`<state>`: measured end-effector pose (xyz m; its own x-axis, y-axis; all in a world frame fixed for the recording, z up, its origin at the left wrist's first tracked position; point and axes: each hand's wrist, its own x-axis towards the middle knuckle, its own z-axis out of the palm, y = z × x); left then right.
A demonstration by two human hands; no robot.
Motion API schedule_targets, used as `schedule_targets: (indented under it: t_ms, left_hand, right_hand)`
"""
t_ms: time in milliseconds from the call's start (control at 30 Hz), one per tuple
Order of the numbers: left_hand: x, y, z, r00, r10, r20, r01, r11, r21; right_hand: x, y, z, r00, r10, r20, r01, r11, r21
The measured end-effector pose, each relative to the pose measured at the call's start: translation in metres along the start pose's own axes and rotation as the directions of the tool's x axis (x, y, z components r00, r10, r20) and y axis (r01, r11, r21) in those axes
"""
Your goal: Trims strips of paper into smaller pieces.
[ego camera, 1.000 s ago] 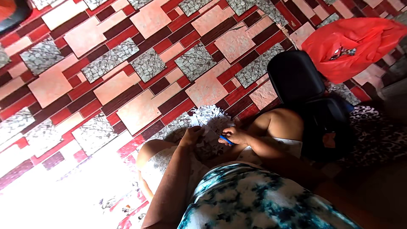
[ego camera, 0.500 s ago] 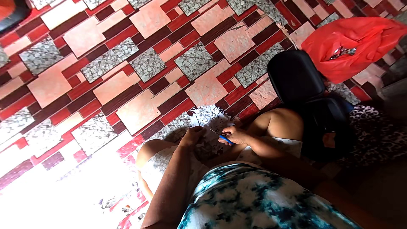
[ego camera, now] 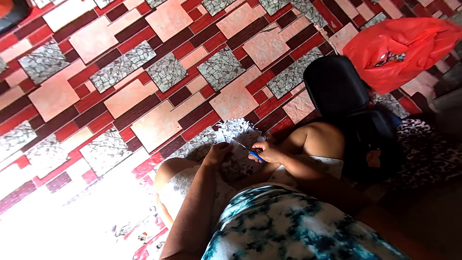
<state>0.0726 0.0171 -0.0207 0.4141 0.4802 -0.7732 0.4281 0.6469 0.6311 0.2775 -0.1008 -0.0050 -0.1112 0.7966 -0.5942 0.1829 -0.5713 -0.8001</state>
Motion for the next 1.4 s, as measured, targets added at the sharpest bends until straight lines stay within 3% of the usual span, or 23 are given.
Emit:
schedule_targets:
  t_ms: [700,933,1167,1400]
  left_hand:
    - [-0.0007,0.0001,-0.0022,1.000,0.016,-0.007,-0.016,0.999,-0.035]
    - [0.0005,-0.0018,-0.0028,0.998,0.017,0.056,-0.022,0.996,0.088]
    - [-0.0008,0.0014,-0.0007,0.975,0.111,-0.192,-0.118,0.993,-0.020]
    - [-0.0009,0.0008,0.0019,0.990,0.078,-0.118,-0.083,0.996,-0.039]
  right_hand:
    - [-0.0016,-0.0037,0.0001,1.000,0.029,-0.003,-0.029,0.999,0.020]
    - [-0.0005,-0.0023,0.0004,0.999,0.041,-0.005,-0.041,0.999,0.015]
    - [0.0006,-0.0030,0.0004,0.997,0.079,-0.006,-0.079,0.996,0.052]
    - [0.0010,-0.0018,0.0003,0.996,0.042,0.079,-0.042,0.999,0.006]
